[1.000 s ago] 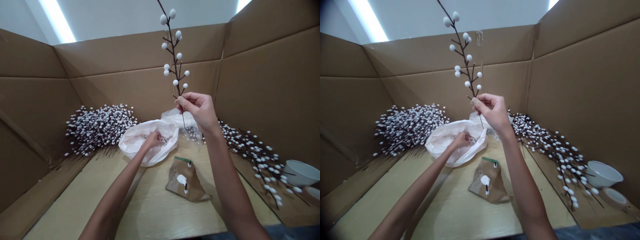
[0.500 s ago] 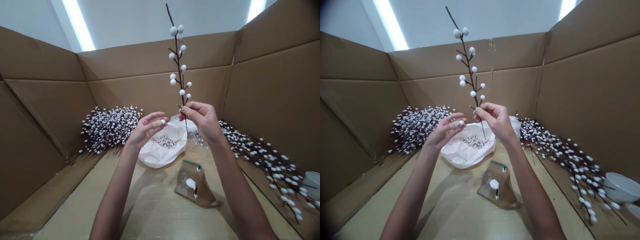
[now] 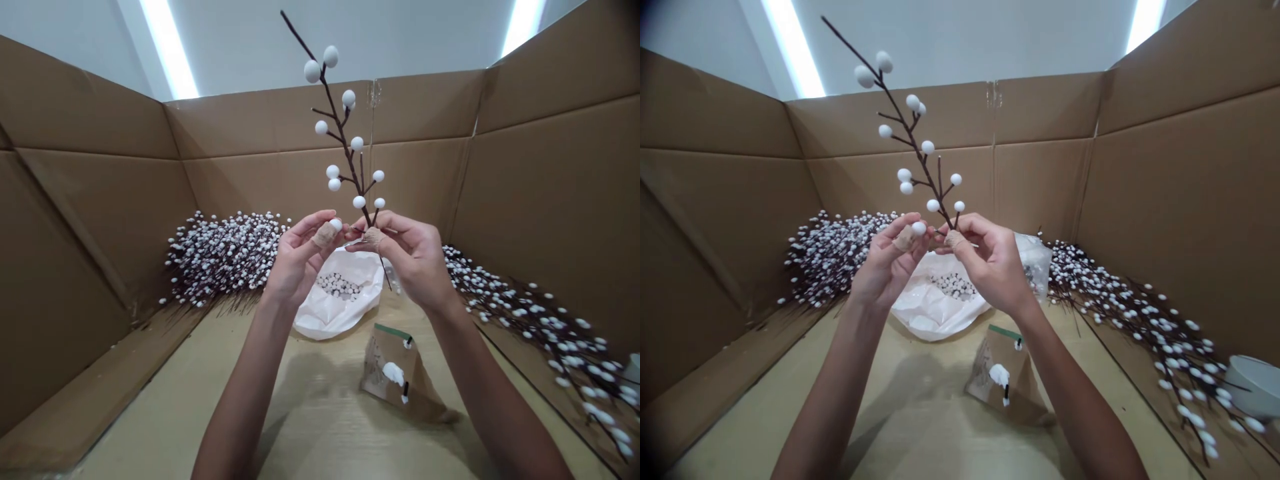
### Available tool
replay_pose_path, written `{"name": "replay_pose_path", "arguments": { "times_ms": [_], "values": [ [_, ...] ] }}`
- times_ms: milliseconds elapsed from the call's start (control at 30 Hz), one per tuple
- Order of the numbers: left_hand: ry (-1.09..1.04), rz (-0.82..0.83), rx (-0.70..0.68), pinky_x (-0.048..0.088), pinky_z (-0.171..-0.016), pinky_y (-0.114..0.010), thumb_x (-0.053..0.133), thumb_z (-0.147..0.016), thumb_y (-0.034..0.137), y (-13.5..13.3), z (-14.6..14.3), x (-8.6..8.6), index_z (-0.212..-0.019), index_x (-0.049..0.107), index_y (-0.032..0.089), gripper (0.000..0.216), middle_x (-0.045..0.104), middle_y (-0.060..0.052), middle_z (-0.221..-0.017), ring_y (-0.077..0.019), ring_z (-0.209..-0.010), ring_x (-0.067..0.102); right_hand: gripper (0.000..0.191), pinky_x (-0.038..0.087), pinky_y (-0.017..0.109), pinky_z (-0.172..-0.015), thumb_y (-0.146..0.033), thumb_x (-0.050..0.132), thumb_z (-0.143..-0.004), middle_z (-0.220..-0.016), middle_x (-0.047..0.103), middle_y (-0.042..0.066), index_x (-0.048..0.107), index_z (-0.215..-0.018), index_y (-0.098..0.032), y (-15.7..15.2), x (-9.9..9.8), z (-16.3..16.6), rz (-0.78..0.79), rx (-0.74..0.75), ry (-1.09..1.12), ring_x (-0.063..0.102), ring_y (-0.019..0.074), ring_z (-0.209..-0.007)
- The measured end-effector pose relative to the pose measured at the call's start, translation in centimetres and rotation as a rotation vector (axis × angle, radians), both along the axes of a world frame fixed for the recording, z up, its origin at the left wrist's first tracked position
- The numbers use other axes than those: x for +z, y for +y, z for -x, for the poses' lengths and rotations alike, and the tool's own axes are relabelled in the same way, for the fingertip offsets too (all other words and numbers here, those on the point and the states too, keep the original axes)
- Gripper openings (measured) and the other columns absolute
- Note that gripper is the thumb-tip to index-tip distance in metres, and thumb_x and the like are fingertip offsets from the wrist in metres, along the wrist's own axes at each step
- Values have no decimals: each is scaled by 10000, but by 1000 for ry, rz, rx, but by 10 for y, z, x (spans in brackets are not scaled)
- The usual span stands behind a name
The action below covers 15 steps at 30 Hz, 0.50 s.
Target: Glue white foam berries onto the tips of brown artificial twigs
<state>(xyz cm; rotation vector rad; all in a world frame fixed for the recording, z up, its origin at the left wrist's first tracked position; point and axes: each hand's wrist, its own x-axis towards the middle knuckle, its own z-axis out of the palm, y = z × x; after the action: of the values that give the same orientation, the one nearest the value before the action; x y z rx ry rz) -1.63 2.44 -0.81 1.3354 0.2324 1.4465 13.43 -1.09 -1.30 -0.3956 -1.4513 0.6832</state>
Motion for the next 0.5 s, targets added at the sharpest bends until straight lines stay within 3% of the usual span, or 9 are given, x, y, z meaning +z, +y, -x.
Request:
{"name": "replay_pose_path", "arguments": {
  "times_ms": [233,500],
  "values": [
    [96,-68,81,523,-882,-300,763,-710,240,-3,-2,-3,-894,718,219,190,731,11,-862,-164,-878,691,75,580,355,-837,-200,619,-834,-871,669,50,674,-825,-151,-2,-1,3,-58,-53,-33,669,165,-827],
    [106,-91,101,524,-869,-313,781,-689,257,0,-2,-5,-853,720,219,179,729,12,-862,-178,-899,686,129,579,351,-818,-245,635,-830,-887,645,56,631,-733,-159,-4,-1,3,-74,-86,-58,654,169,-832]
  ]
}}
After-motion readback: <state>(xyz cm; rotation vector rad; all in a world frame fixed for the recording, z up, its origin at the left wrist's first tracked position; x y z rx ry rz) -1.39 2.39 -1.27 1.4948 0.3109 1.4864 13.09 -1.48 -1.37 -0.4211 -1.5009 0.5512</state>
